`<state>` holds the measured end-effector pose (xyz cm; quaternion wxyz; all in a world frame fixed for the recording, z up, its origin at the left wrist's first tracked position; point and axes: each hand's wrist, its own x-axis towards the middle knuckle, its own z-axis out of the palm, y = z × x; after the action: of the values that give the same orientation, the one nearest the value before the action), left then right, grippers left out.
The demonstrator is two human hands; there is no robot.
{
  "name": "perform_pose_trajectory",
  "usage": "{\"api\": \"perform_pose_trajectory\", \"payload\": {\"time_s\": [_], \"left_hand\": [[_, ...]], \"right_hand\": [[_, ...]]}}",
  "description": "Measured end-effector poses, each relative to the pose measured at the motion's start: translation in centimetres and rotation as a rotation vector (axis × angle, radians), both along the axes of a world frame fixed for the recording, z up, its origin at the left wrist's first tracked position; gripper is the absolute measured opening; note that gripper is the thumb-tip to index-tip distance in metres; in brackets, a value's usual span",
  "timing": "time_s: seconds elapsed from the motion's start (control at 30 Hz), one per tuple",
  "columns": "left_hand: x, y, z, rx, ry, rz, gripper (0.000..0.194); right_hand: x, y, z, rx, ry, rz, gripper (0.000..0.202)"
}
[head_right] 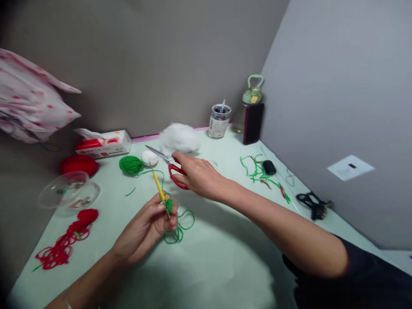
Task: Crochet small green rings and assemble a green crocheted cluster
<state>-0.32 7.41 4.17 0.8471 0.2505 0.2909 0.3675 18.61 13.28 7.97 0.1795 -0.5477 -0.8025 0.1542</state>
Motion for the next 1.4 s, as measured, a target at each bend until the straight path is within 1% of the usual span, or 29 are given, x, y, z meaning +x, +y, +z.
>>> {"api": "perform_pose_trajectory", "payload": {"time_s": [0.07,0.13,0.23,0.27,0.4,0.47,0.5,0.53,0.57,0.6,0.63,0.7,0.73,0.77,0.8,0.83,0.87,0.9,0.93,0.97,1.03,1.1,1.17,1.27,1.33,1.4], "left_hand": [[0.0,-0.1,0.1,0.014,-0.036,-0.015,0.006],[-0.1,-0.2,0.2,0.033,-0.075,-0.038,0.007],[-0.5,-0.1,0.1,0.063,-0.114,-0.047,0.007],[-0.6,0.0,0.1,0.069,-0.124,-0.044,0.007],[-0.9,0.5,0.0,0.073,-0.148,-0.024,0.009],[-1.0,0.8,0.0,0.063,-0.144,-0.013,0.011],[-1.1,1.0,0.0,0.056,-0.139,-0.001,0.012],[-1.1,1.2,0.0,0.049,-0.13,0.014,0.013],[-1.1,1.4,0.0,0.042,-0.113,0.031,0.013],[-1.1,1.5,0.0,0.037,-0.091,0.052,0.013],[-1.1,1.7,0.0,0.035,-0.066,0.074,0.012],[-1.1,1.8,-0.2,0.04,-0.011,0.112,0.011],[-1.0,1.9,-0.3,0.047,0.016,0.126,0.01],[-1.0,1.9,-0.4,0.056,0.039,0.139,0.01],[-0.9,1.8,-0.5,0.066,0.063,0.149,0.01],[-0.9,1.8,-0.6,0.077,0.09,0.157,0.011],[-0.8,1.7,-0.7,0.086,0.117,0.166,0.012],[-0.8,1.6,-0.8,0.097,0.143,0.176,0.013],[-0.7,1.5,-0.9,0.111,0.167,0.186,0.014],[-0.6,1.5,-1.0,0.128,0.189,0.193,0.015],[-0.5,1.3,-1.2,0.176,0.22,0.192,0.015],[-0.2,1.2,-1.5,0.241,0.25,0.164,0.015],[0.0,1.0,-1.8,0.296,0.291,0.118,0.015],[0.3,0.5,-2.2,0.335,0.355,0.043,0.016],[0.4,0.3,-2.3,0.354,0.386,0.002,0.016],[0.4,0.2,-2.2,0.37,0.422,-0.033,0.016]], "right_hand": [[-1.3,1.6,0.0,-0.034,-0.015,0.061,0.042],[-2.9,3.8,-0.2,-0.024,-0.04,0.124,0.036],[-6.1,8.4,-0.2,0.123,-0.118,0.233,0.025],[-7.5,10.2,0.0,0.149,-0.133,0.242,0.024],[-13.2,17.4,1.8,0.229,-0.15,0.291,0.015],[-15.7,20.3,2.9,0.258,-0.142,0.335,0.014],[-16.6,21.4,3.3,0.272,-0.136,0.353,0.023],[-17.4,22.2,3.5,0.275,-0.134,0.357,0.051],[-17.9,22.7,3.6,0.286,-0.124,0.354,0.026],[-18.2,22.9,3.6,0.29,-0.113,0.356,0.024],[-18.1,22.7,3.5,0.29,-0.088,0.359,0.025],[-17.2,21.6,3.0,0.261,-0.001,0.365,0.037],[-16.4,20.7,2.6,0.235,0.04,0.365,0.04],[-15.2,19.5,2.3,0.199,0.07,0.364,0.051],[-13.9,18.1,2.0,0.152,0.108,0.373,0.031],[-12.3,16.5,1.7,0.121,0.128,0.38,0.023],[-10.7,14.7,1.5,0.07,0.168,0.392,0.02],[-9.0,12.6,1.3,-0.068,0.297,0.384,0.018],[-7.3,10.5,1.2,-0.193,0.414,0.36,0.019],[-5.8,8.2,1.0,-0.284,0.498,0.34,0.021],[-3.1,3.7,0.7,-0.403,0.588,0.285,0.027],[-1.2,-0.2,0.2,-0.499,0.646,0.224,0.027],[-0.1,-3.2,-0.4,-0.575,0.734,0.148,0.024],[0.5,-5.6,-1.4,-0.593,0.783,-0.007,0.019],[0.5,-6.3,-2.0,-0.576,0.794,-0.08,0.018],[0.5,-6.6,-2.2,-0.555,0.798,-0.114,0.016]]}}
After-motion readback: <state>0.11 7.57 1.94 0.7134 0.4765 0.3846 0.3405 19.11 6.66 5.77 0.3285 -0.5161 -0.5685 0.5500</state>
